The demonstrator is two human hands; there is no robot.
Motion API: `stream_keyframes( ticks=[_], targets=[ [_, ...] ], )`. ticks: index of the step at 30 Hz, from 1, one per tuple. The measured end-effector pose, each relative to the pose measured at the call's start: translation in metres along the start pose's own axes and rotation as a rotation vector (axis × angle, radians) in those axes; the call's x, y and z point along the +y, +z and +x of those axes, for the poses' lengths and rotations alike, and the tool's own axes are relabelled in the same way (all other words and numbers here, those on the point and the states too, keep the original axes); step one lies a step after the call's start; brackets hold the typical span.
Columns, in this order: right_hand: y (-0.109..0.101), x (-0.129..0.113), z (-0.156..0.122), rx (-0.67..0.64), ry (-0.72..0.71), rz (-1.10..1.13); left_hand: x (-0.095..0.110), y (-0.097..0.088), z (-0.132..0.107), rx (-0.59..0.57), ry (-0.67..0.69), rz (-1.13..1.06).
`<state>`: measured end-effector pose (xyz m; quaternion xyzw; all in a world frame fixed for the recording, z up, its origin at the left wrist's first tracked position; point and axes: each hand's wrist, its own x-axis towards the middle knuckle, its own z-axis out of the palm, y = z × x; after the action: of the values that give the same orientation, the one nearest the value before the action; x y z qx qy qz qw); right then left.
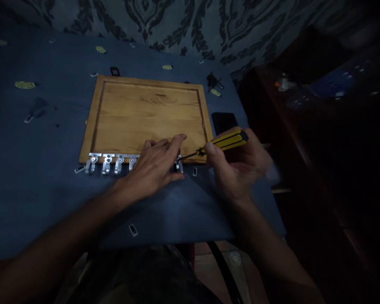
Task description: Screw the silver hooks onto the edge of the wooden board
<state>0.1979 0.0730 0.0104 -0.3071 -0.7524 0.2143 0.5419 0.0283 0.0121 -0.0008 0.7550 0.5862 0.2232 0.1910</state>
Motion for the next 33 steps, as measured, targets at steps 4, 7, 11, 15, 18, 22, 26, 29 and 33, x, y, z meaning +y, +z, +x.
stream_keyframes(
  ticks=[4,7,11,15,18,22,26,29,33],
  targets=[
    [-0.001,0.003,0.000,-0.047,-0.003,0.013,0.000,0.000,0.000,-0.009,-0.007,0.001],
    [-0.001,0.000,0.001,-0.130,0.108,0.137,0.000,0.000,0.000,0.000,0.000,-0.007],
    [-0.006,-0.007,0.005,-0.249,0.275,0.281,0.001,-0.001,0.001,-0.015,-0.015,-0.018],
    [-0.010,-0.007,0.009,-0.334,0.298,0.273,0.001,-0.002,0.001,-0.025,-0.012,-0.024],
    [-0.006,-0.005,0.006,-0.257,0.259,0.268,0.001,-0.001,0.000,-0.011,-0.004,-0.014],
    [0.004,-0.004,-0.001,0.001,0.153,0.200,0.000,-0.001,-0.001,0.000,-0.002,-0.008],
    [0.007,-0.007,-0.001,0.227,0.089,0.194,0.000,-0.002,0.000,-0.026,-0.009,-0.023],
    [0.006,-0.005,-0.001,0.202,0.114,0.179,0.000,-0.003,0.000,-0.025,-0.002,-0.029],
    [0.005,0.001,-0.004,0.074,0.138,0.123,0.000,-0.003,0.000,-0.017,-0.008,-0.011]
  ],
)
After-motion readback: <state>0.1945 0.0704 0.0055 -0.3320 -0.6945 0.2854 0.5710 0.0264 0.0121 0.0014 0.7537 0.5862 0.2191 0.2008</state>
